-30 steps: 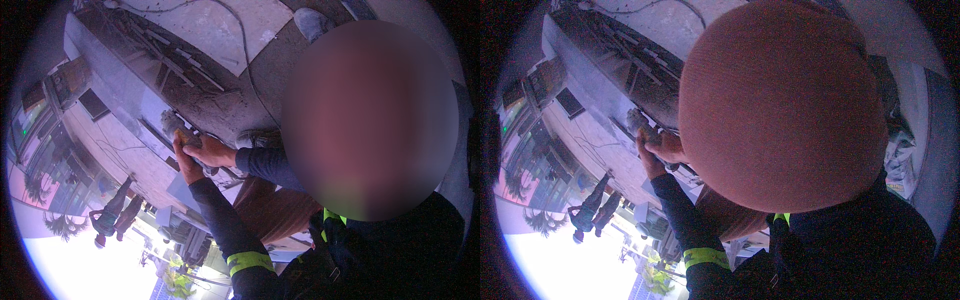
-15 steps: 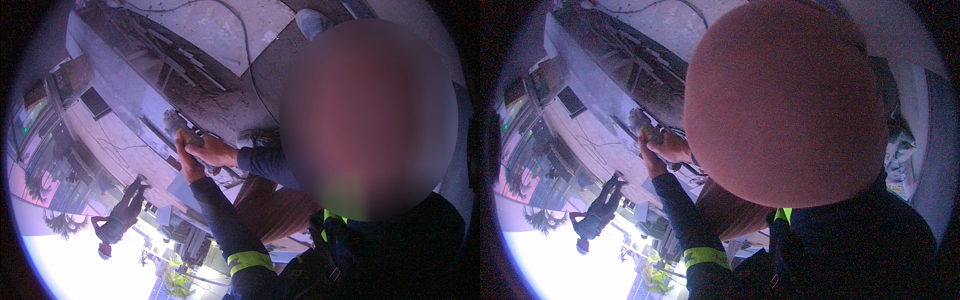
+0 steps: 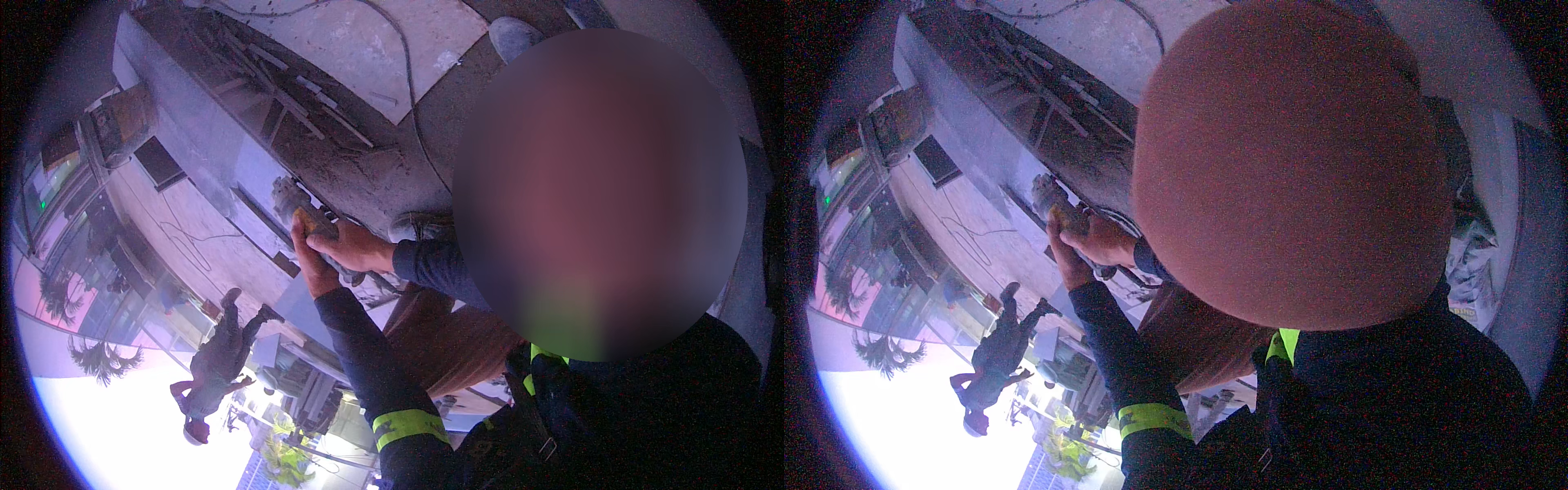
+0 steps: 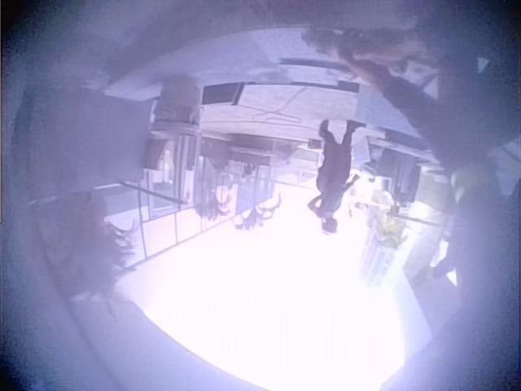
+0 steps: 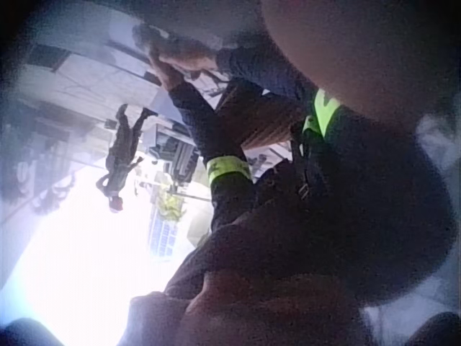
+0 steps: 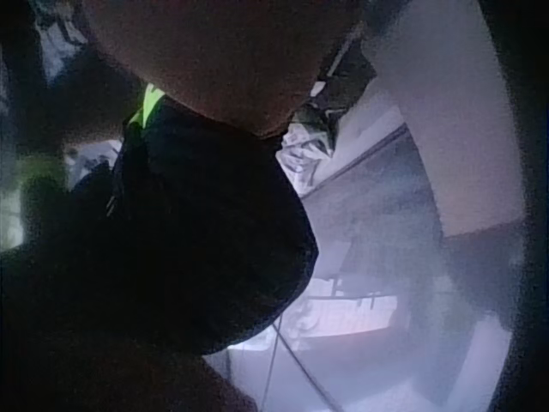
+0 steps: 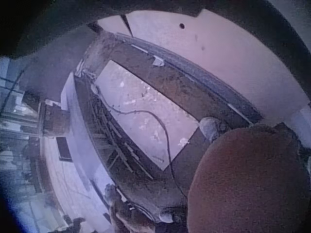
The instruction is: The person uses an angle grinder to cut a large rectangular tile on the floor. They position the tile, cut along a marked line, and then separate the cut piece from the main slab.
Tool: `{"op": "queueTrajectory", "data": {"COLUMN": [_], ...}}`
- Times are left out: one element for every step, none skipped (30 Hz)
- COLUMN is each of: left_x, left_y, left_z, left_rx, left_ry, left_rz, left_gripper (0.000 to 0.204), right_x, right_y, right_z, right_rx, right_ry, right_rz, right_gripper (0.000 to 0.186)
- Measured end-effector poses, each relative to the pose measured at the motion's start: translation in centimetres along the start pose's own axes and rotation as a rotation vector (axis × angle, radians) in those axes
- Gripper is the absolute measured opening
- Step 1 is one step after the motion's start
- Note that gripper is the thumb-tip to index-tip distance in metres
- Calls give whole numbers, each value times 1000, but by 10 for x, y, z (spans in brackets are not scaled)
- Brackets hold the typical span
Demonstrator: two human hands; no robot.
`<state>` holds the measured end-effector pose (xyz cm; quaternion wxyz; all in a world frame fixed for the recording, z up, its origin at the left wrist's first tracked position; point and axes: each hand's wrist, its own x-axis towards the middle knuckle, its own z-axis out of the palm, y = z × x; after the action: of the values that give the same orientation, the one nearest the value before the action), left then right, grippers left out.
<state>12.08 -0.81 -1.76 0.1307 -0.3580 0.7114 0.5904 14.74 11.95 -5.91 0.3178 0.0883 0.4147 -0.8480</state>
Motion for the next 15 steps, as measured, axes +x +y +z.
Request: {"op": "queueTrajectory", "data": {"left_x": [1, 2, 2, 3, 3, 3, 2, 1, 1, 0, -1, -2, -3, -3, -4], "left_y": [0, -1, -1, -2, -2, -3, -3, -3, -2, -2, 0, 2, 3, 4, 5], "left_z": [-1, -2, -2, -2, -2, -1, 1, 2, 4, 6, 7, 8, 10, 11, 11], "left_rx": [-10, 0, 11, 12, 0, -22, -43, -53, -62, -80, -38, -5, 40, 35, 42], "left_ry": [-3, -17, -19, -8, -6, 8, 22, 14, 6, -12, 8, 18, 30, 46, 66], "left_rz": [-23, -10, -5, -8, 9, 18, 26, 28, 30, 38, 30, 29, 36, 9, -10], "left_gripper": [62, 63, 63, 64, 62, 60, 58, 58, 58, 58, 59, 61, 62, 62, 61], "right_x": [0, 0, 0, 1, 1, 1, 2, 2, 2, 2, 3, 3, 3, 3, 3], "right_y": [0, 0, 0, -1, -1, -1, -1, -1, -1, -1, -1, -1, -1, -1, -1], "right_z": [-1, -1, -1, -1, -1, -1, -1, -1, -1, -1, -2, -2, -2, -3, -3], "right_rx": [-5, -7, -9, -11, -21, -27, -25, -22, -22, -18, -20, -17, -17, -18, -18], "right_ry": [-10, -3, 4, 11, 6, 1, 0, 1, -2, -5, -1, -2, -3, -4, -6], "right_rz": [0, 18, 37, 56, 91, 104, 110, 106, 102, 96, 92, 89, 89, 87, 87], "right_gripper": [63, 63, 63, 63, 63, 63, 63, 63, 63, 63, 63, 63, 63, 63, 64]}}
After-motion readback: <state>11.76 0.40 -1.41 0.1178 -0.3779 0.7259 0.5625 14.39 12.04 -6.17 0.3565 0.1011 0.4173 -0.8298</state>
